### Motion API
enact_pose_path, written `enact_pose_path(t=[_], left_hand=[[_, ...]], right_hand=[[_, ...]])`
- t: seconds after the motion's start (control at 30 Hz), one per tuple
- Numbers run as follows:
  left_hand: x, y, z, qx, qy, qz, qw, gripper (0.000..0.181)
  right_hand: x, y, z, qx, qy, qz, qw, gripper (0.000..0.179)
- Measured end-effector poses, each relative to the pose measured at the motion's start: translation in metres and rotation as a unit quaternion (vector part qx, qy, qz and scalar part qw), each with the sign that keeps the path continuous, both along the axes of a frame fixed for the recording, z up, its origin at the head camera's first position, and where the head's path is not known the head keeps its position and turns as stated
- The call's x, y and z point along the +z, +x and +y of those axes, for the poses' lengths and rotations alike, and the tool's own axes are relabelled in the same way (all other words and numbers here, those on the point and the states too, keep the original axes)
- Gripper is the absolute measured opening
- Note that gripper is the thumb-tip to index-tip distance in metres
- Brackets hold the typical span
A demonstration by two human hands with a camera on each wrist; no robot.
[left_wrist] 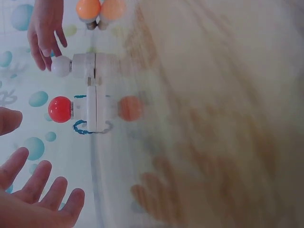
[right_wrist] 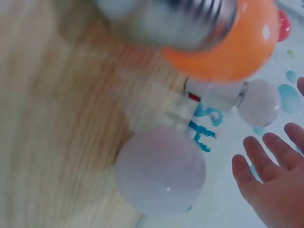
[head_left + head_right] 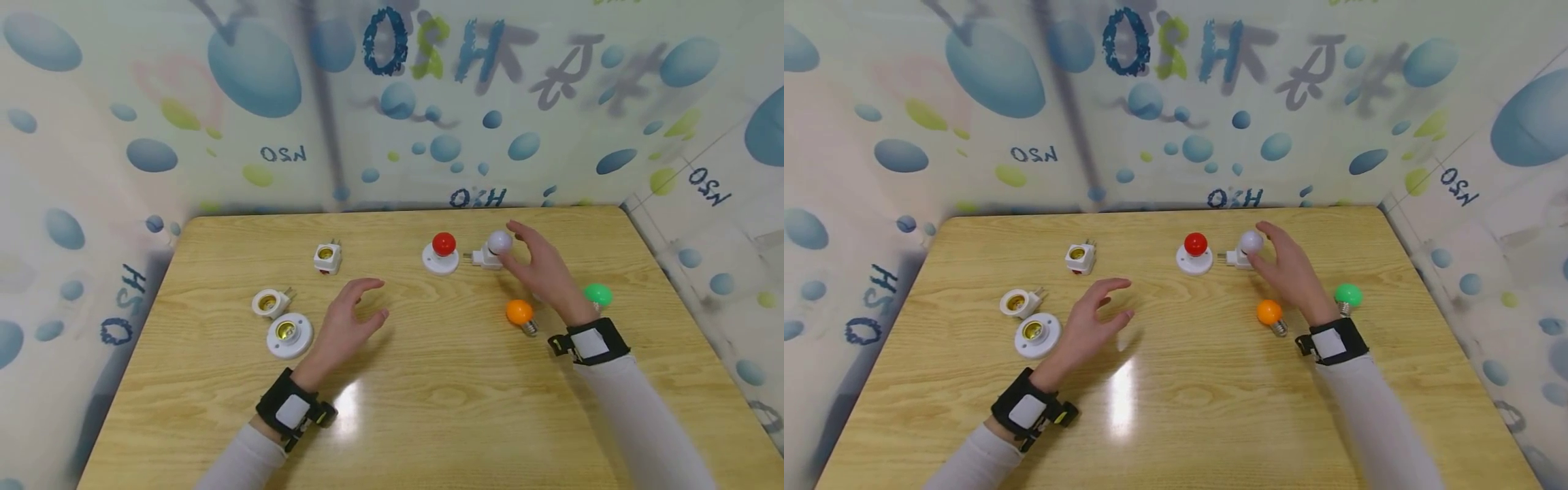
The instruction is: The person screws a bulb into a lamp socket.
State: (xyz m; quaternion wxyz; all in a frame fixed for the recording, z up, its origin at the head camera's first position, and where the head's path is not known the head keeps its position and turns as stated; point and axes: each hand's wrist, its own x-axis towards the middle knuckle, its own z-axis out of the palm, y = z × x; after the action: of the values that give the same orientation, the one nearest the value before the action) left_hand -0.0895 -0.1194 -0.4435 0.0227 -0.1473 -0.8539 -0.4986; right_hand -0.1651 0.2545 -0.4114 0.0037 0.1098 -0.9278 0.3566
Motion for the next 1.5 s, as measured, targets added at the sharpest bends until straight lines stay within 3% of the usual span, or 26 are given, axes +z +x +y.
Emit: enact_pose_path(t=[0.2,0.47,0.67,0.8,1.13,1.3,1.5], left_hand=[[0.001,0.001,-0.003,0.002,0.009,0.009,0.9999,0.049],[0.011,0.004,-0.017,0.006,-0.011,-0.003,0.9999,0.049],[0.021,0.006,-0.039,0.03,-0.033,0.022,0.9987,0.05],[0.025,0.009,-0.061,0.032,-0.078,0.026,0.9961,0.049],[0.026,0.014,-0.108,-0.046,-0.186,-0.001,0.9815,0.057],[0.024,0.019,-0.119,-0.053,-0.219,-0.022,0.974,0.057],[0.02,0.027,-0.127,-0.041,-0.288,0.011,0.9567,0.06]], right_hand=[[-0.001,0.021,-0.009,-0.01,-0.003,0.039,0.9992,0.058],[0.003,0.041,-0.021,0.015,0.0,0.085,0.9963,0.051],[0.011,0.049,-0.029,0.028,0.008,0.092,0.9953,0.049],[0.013,0.05,-0.032,0.035,0.014,0.1,0.9943,0.049],[0.013,0.052,-0.035,0.048,0.011,0.093,0.9944,0.049],[0.01,0.053,-0.037,0.059,0.009,0.091,0.9941,0.049],[0.008,0.056,-0.039,0.068,0.011,0.1,0.9926,0.048]])
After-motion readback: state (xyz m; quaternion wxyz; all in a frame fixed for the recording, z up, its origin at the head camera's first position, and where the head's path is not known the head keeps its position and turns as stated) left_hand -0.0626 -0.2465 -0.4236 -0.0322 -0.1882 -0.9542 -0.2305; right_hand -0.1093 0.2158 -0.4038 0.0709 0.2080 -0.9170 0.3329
